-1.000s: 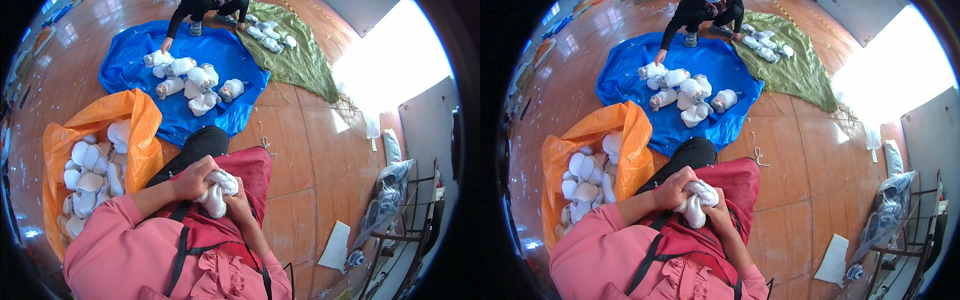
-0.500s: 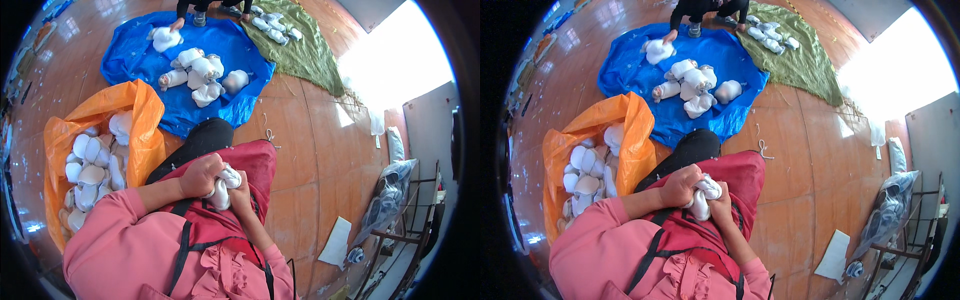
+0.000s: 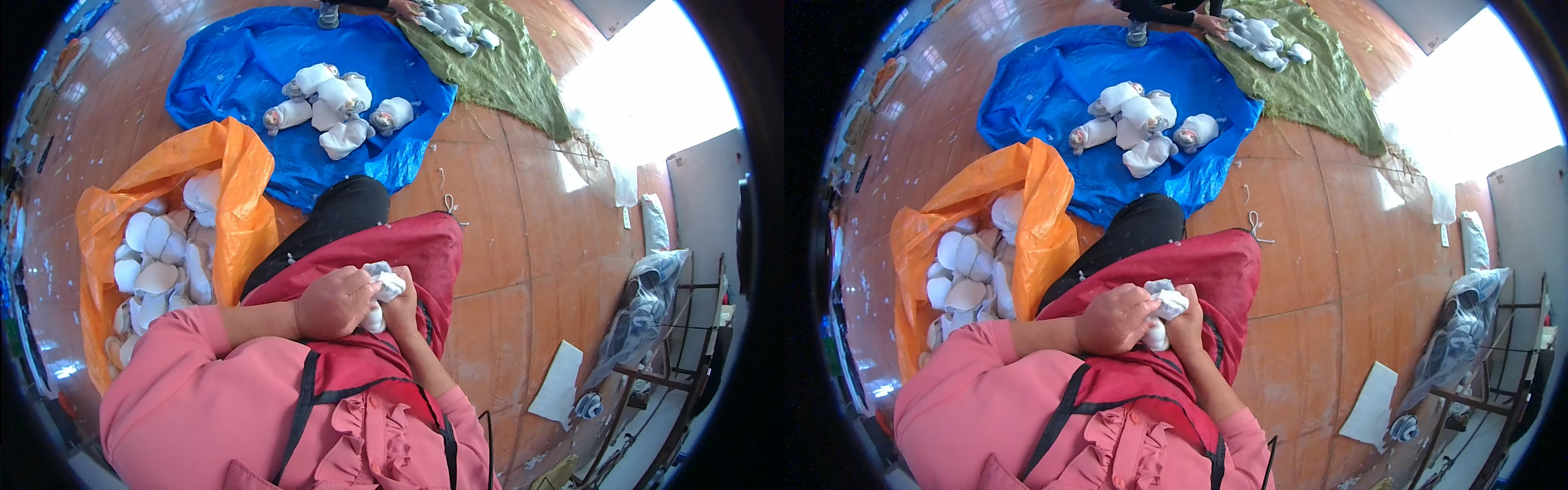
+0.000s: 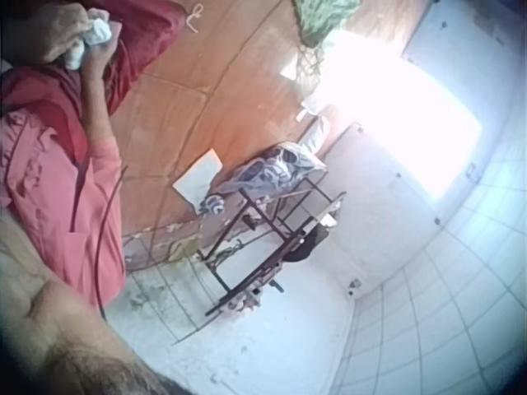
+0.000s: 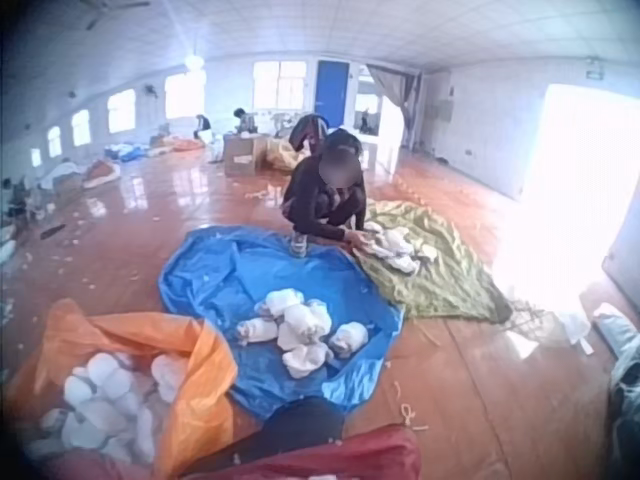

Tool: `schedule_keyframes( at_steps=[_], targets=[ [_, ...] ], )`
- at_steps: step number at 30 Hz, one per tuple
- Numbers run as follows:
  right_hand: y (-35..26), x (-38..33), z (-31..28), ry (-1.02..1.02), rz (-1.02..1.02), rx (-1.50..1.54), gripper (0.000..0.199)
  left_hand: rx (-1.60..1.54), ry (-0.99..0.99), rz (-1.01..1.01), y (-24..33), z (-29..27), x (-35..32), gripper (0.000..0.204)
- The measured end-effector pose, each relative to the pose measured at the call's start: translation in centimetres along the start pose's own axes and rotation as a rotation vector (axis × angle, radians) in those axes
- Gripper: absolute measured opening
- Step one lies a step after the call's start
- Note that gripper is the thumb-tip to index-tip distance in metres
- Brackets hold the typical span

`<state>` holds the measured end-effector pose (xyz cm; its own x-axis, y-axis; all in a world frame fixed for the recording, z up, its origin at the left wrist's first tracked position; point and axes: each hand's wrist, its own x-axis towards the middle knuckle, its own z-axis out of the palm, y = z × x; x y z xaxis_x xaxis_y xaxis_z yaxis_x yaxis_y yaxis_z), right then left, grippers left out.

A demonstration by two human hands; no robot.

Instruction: The person sits on the floor and repeatedly stuffs white material into white socks, shaping them into small bundles. They pick up socks from an orange bag, fill them with the material, and place the finished bundles onto a blue tarp nearby.

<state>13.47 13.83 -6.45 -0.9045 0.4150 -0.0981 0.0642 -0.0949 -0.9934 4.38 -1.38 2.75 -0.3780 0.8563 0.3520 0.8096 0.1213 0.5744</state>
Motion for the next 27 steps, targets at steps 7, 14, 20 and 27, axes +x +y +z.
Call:
schedule_keyframes(
  at_steps=[7, 14, 20, 27],
  targets=[
    [0.5, 0.3, -0.4, -0.008, 0.033, -0.080, 0.025, -0.071, 0.092, -0.104, -0.6, 0.9, 0.8, 0.038],
    [-1.8, -1.0, -2.7, -0.175, 0.076, -0.009, 0.038, -0.122, 0.184, -0.206, -1.6, 1.5, 0.2, 0.036],
    [-2.4, -0.7, -2.1, -0.157, 0.069, -0.154, 0.030, -0.158, 0.171, -0.172, -2.5, 1.9, -0.1, 0.026],
    [-1.8, -0.1, -0.6, -0.038, -0.044, -0.402, 0.021, -0.127, 0.200, -0.205, -2.5, 1.8, 0.0, 0.026]
  ],
)
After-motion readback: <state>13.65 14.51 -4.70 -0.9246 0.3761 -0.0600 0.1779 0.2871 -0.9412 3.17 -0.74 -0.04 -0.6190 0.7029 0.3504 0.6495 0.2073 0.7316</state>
